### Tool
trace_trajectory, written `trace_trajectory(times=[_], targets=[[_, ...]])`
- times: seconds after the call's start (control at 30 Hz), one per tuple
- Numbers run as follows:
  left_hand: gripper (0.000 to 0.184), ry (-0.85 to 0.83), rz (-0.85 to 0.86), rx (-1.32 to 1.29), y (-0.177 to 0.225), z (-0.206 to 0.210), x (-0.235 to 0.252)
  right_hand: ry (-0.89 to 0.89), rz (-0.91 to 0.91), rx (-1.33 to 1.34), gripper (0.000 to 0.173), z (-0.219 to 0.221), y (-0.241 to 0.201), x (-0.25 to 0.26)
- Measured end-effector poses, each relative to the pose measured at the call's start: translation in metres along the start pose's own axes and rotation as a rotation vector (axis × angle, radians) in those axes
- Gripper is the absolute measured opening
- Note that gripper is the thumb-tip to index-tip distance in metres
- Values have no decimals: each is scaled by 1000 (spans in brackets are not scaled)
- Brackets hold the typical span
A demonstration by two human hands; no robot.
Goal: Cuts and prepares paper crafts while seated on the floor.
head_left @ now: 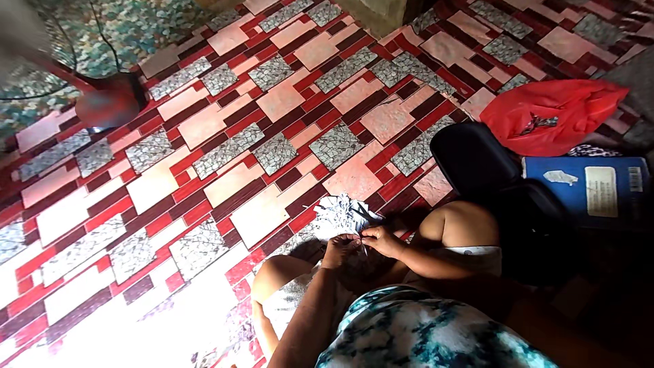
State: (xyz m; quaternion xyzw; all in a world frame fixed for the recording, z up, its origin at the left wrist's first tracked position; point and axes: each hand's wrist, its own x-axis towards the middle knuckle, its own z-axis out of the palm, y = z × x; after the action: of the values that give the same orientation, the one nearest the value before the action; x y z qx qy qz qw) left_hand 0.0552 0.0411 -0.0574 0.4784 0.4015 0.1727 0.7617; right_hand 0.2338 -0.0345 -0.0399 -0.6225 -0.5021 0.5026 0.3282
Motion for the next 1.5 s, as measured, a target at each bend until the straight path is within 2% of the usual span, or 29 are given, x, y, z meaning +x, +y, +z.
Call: trace_trajectory(times=[0.4, 0.57, 0.67, 0.7, 0.8, 0.97, 1.07, 1.17, 1.27, 1.4, 1.5], targets=[[6, 6, 24, -7, 0, 0, 0, -8, -45, -65, 27, -2, 5, 3], [2, 174, -31, 35, 2, -1, 1, 118, 150, -115, 28, -2, -3, 5], [7, 231, -75, 61, 3, -2, 2, 76, 213, -245, 63, -4, -12, 4], [7, 236, -72, 66, 3, -2, 2, 89, 181, -298, 66, -4, -12, 4], [8, 241, -48, 73, 1, 0, 2, 170, 63, -387, 52, -2, -6, 4], [7, 270, 22, 87, 3, 2, 1, 29, 98, -139, 32, 1, -4, 1], [12, 479, 117, 65, 14, -9, -2, 13, 97, -165, 23, -6, -6, 2], [8, 747, 227, -109, 28, -36, -5, -116, 187, -413, 24, -28, -4, 0], [10, 884, 320, -279, 30, -55, -5, -197, 255, -491, 24, -36, -1, -4], [5, 830, 276, -187, 25, -42, -2, -39, 230, -359, 27, -30, -6, -1], [6, 709, 237, -130, 19, -28, -3, -13, 189, -208, 35, -22, -5, 4]])
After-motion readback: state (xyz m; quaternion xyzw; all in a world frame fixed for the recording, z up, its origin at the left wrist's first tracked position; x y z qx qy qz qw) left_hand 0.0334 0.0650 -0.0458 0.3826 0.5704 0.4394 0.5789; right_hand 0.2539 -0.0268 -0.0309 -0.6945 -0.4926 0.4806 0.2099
